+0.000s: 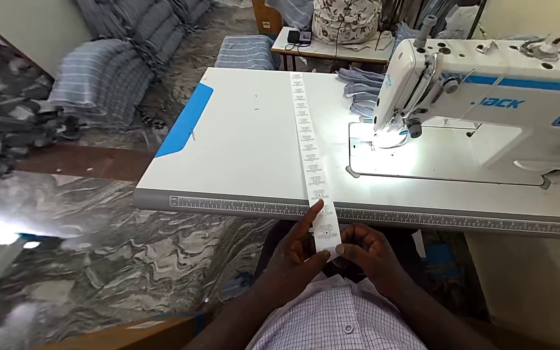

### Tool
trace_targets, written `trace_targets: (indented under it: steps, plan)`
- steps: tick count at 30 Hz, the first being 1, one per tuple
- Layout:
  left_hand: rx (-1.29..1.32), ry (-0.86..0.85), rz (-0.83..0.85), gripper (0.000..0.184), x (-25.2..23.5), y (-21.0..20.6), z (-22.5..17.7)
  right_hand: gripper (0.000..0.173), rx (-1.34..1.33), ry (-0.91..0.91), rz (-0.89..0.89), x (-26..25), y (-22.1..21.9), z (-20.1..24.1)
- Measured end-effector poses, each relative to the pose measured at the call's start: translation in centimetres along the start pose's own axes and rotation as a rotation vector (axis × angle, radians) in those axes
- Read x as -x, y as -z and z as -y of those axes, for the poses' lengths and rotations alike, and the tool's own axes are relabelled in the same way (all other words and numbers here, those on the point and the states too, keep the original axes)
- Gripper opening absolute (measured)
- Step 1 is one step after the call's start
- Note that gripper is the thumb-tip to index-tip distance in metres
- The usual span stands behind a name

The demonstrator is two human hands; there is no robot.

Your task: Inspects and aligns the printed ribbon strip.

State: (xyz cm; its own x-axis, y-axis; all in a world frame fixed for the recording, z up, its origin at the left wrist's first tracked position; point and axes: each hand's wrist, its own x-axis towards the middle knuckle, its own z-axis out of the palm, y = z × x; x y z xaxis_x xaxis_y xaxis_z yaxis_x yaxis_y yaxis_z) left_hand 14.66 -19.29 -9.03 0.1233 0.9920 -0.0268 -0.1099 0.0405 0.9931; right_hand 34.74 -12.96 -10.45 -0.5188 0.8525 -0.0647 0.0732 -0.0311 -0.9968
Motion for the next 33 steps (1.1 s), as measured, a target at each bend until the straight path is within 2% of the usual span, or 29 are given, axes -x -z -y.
trace_targets:
  steps: [4,6,10,13,19,21,23,25,29,33]
  plan:
    - [-0.087,0.033,0.057,0.098,0.9,-0.3,1.0,0.016,-0.05,-0.08,-0.019,-0.4,-0.3,0.1]
    - [-0.085,0.005,0.064,0.099,0.9,-0.1,1.0,0.011,-0.038,-0.043,0.006,-0.1,-0.5,0.0]
    - [0.052,-0.026,0.026,0.088,0.4,0.4,-0.3,0.009,0.019,0.068,0.077,0.7,-0.5,-0.6]
    - [0.028,-0.041,-0.016,0.082,0.1,0.3,-1.1,0.009,0.007,0.07,0.113,1.0,-0.4,-1.4]
    - [-0.123,-0.034,0.015,0.093,0.9,-0.7,0.2,0.022,-0.059,0.025,0.019,0.5,-0.4,-0.4]
    - [-0.139,-0.025,0.043,0.097,1.3,-0.8,0.5,0.021,-0.096,0.022,0.018,0.3,-0.5,-0.4]
    - [-0.137,-0.065,0.057,0.099,1.4,-0.7,0.8,0.012,-0.085,0.039,0.033,0.4,-0.7,-0.4]
    - [-0.077,-0.098,0.062,0.094,1.2,-0.2,0.9,0.008,-0.054,0.072,0.064,0.8,-0.7,-0.5]
    - [0.012,-0.058,0.007,0.079,0.7,0.2,-0.3,0.01,-0.032,0.114,0.129,1.4,-0.5,-1.2]
    - [-0.054,-0.06,-0.056,0.083,0.7,-0.5,-0.4,0.015,0.006,0.129,0.109,1.3,-0.4,-1.5]
